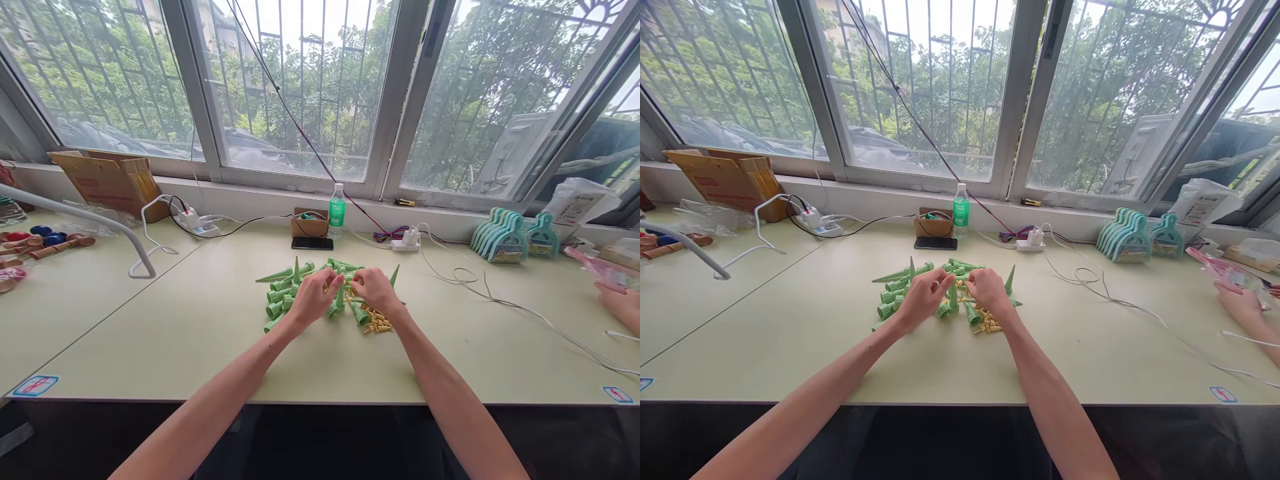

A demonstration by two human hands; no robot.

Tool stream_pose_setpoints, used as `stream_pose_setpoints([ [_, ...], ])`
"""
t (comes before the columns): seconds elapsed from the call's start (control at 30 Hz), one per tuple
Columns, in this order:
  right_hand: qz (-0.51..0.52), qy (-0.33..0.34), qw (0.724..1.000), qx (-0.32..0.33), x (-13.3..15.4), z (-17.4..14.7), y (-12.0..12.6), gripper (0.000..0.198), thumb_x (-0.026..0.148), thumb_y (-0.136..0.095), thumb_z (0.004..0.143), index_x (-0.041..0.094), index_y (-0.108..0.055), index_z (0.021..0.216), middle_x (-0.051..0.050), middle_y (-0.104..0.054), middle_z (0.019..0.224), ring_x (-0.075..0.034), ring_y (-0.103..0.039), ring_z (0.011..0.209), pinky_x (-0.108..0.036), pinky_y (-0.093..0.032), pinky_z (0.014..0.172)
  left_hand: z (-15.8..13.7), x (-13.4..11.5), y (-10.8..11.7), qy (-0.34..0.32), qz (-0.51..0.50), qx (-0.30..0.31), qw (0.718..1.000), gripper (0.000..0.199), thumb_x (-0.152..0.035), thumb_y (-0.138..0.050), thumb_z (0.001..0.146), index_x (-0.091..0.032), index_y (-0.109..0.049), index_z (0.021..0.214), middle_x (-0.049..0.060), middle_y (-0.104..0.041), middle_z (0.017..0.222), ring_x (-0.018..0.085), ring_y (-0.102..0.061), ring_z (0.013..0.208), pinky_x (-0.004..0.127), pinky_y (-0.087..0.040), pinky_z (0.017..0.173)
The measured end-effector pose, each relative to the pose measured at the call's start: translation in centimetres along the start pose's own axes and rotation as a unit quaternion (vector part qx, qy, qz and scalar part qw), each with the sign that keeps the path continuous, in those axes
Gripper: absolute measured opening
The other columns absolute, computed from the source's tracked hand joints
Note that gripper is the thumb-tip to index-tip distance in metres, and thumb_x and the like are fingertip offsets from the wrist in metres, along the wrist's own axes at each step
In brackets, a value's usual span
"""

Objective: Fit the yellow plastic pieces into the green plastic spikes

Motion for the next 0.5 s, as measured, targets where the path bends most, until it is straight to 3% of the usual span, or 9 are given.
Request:
stream_pose_setpoints([
  [0.13,0.131,0.006,0.987,-0.088,0.3,0.0,0.2,0.021,0.031,-0.059,0.083,0.017,-0.069,0.072,0.002,-0.052,0.053,-0.011,-0.042,0.053,-0.025,-0.033,0.059,0.1,0.0,0.0,-0.005,-0.003,-0.015,1.0,0.035,-0.044,-0.044,0.096,-0.017,-0.054,0.075,-0.003,-0.055,0.065,0.009,-0.04,0.052,0.024,-0.032,0.054],
  [0.27,0.265,0.007,0.954,-0.142,0.8,-0.2,0.3,0.028,0.041,-0.063,0.081,0.016,-0.068,0.071,0.007,-0.037,0.047,-0.009,-0.031,0.048,-0.025,-0.03,0.053,0.0,-0.1,0.1,-0.024,-0.006,-0.029,0.999,0.032,-0.042,-0.048,0.094,-0.017,-0.055,0.076,-0.002,-0.055,0.07,0.009,-0.039,0.052,0.023,-0.033,0.053],
  [0.5,0.496,-0.039,0.865,-0.069,1.4,-0.3,0.0,0.038,0.052,-0.074,0.069,0.015,-0.068,0.074,0.005,-0.045,0.05,-0.007,-0.028,0.045,-0.023,-0.02,0.043,-0.1,0.1,0.0,-0.061,-0.006,-0.051,0.997,0.024,-0.041,-0.063,0.085,-0.018,-0.056,0.082,-0.002,-0.054,0.075,0.007,-0.039,0.051,0.023,-0.036,0.054],
])
Point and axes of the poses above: each hand's wrist, its own z-axis towards the middle knuckle, its own y-axis out of the back of the hand, x = y × z, the point moved 1 cm from there along z, towards the middle knuckle
